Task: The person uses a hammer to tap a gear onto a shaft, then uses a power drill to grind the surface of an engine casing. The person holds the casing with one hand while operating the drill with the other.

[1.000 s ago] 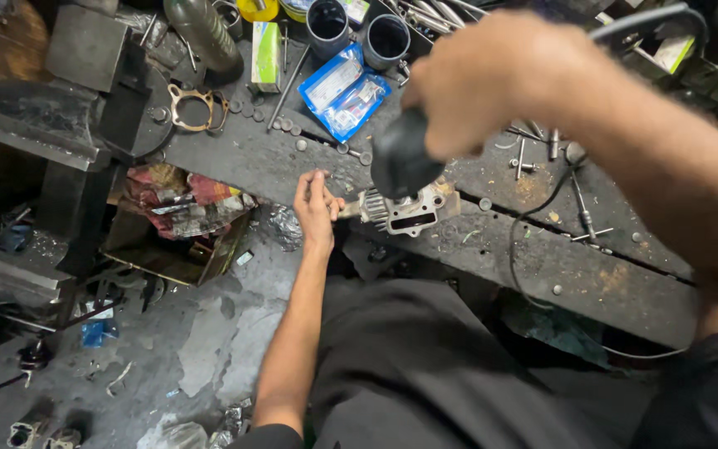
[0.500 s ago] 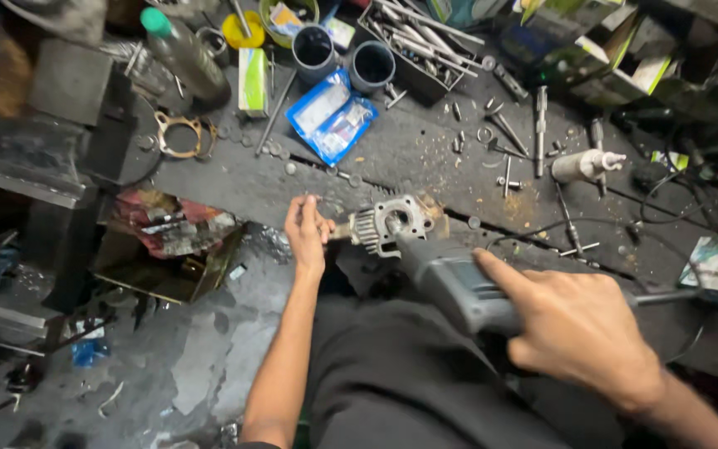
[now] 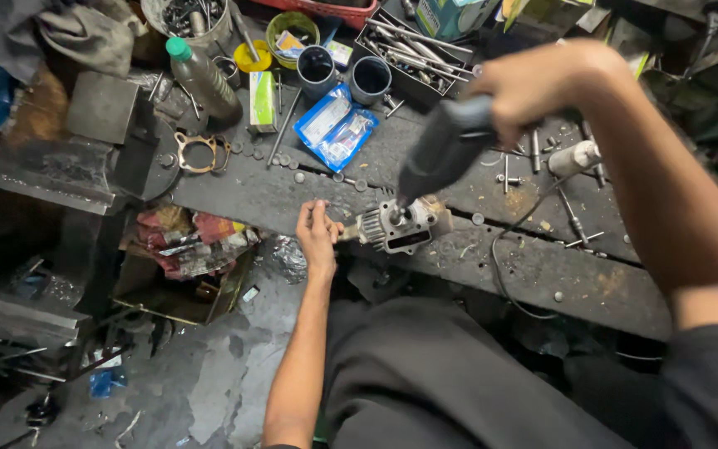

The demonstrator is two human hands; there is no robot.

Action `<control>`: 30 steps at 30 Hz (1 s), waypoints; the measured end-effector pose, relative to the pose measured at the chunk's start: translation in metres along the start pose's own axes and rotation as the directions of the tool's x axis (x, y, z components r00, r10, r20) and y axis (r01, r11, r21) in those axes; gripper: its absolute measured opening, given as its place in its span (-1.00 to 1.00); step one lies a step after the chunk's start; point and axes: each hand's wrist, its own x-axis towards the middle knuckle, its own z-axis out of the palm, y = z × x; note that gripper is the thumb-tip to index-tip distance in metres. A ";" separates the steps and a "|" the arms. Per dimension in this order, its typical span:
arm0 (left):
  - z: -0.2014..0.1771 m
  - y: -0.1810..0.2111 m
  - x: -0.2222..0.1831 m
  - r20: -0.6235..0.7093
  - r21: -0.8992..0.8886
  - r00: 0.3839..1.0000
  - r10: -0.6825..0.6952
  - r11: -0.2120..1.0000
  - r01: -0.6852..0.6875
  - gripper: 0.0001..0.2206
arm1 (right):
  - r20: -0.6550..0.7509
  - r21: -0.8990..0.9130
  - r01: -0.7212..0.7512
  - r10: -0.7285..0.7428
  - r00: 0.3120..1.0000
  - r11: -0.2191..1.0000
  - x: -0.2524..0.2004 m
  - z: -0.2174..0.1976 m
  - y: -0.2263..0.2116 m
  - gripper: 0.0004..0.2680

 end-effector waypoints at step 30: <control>0.010 0.018 -0.005 0.077 -0.301 0.992 -0.102 0.946 0.120 -0.75 | -0.451 0.685 0.061 0.356 0.818 0.726 -0.114 0.306 0.054 -0.32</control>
